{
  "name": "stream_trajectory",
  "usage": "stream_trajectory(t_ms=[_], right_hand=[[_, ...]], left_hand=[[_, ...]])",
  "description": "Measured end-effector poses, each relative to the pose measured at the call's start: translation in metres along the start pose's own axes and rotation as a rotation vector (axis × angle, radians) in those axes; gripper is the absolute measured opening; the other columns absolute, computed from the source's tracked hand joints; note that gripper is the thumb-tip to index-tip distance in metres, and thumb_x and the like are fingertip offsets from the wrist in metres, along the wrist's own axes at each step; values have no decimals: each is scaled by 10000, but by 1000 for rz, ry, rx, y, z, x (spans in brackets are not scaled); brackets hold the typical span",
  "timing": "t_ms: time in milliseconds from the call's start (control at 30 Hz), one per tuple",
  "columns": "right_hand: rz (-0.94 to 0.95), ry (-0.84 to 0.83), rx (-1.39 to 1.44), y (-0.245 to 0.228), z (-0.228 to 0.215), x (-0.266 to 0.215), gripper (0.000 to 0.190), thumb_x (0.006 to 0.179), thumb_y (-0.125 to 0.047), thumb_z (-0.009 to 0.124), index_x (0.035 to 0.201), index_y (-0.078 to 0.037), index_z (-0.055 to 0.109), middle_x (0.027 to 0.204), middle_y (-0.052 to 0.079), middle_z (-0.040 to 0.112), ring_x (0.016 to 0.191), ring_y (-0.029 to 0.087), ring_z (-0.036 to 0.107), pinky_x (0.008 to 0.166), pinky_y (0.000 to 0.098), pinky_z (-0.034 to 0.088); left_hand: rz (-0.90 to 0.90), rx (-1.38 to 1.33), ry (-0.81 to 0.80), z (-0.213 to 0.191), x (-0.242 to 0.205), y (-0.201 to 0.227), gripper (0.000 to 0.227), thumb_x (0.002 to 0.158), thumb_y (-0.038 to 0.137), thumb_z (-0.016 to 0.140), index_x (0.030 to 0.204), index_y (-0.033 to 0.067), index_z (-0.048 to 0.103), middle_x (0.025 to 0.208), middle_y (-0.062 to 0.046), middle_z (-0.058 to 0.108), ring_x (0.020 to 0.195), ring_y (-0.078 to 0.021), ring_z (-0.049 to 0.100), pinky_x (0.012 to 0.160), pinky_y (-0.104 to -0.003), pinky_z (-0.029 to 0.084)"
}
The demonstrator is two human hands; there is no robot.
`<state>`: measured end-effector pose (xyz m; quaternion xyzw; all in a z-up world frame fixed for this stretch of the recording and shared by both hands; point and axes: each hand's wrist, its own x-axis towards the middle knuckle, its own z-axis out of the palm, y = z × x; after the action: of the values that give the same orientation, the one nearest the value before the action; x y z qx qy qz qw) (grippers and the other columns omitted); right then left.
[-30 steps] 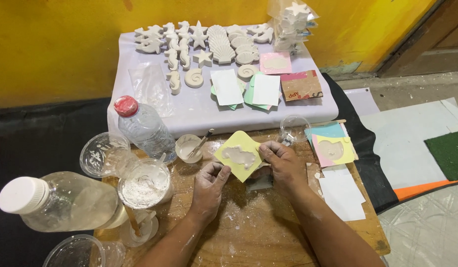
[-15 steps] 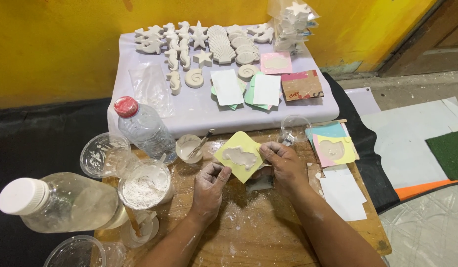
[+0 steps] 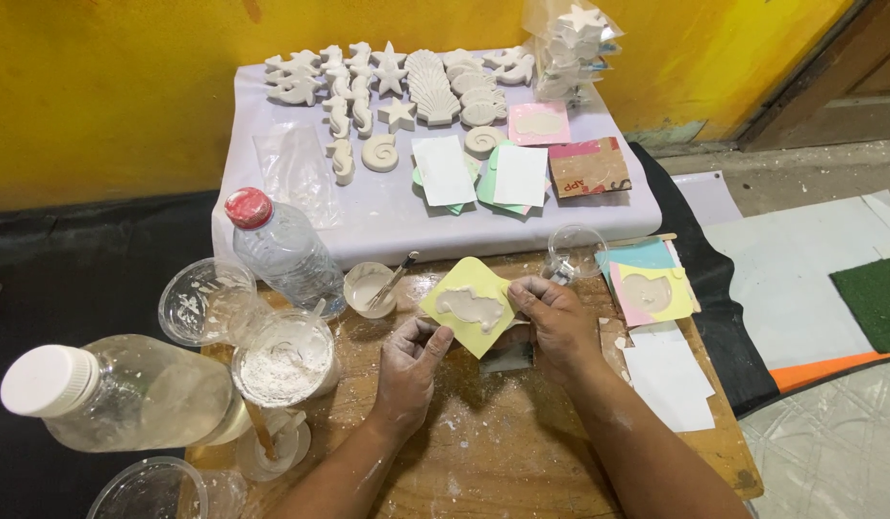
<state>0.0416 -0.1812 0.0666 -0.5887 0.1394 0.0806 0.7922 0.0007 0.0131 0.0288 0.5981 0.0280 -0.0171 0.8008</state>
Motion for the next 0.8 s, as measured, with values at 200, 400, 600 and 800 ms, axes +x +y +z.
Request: stream_trajectory(t_ms=[200,400,600,800], right_hand=[[-63,-96,-54,-4,-6,0,172,993,-163,634,928,-7,668,880,152,706,670,294,729,515,421,650],[-127,-162,-148,-5,-8,0,174,980,-140,636,902,10,678,886,160,701,737,314,731,565,434,679],[-66,-131,-94,-11,-3,-4,145,985,-100,634,912,16,680,914,179,711,727,323,736,563,429,670],[-35,-102,-166,-15,0,-5,158,968,-127,656,930,19,704,929,165,711,793,320,722,570,437,675]], left_hand=[[-79,-287,25,1,-1,14,514,921,308,591,1318,-3,489,1308,-329,673,1235,-391,683,929,-345,615],[-102,-392,54,-1,3,3,275,980,186,599,1155,-23,563,1057,-260,729,914,-348,746,787,-395,656],[-115,-326,107,-8,4,-13,130,985,190,640,1046,75,636,1016,-79,683,809,-164,611,621,-252,476],[-200,-474,121,-6,5,-7,130,997,150,609,1063,40,627,1142,-160,707,1019,-278,687,692,-273,561]])
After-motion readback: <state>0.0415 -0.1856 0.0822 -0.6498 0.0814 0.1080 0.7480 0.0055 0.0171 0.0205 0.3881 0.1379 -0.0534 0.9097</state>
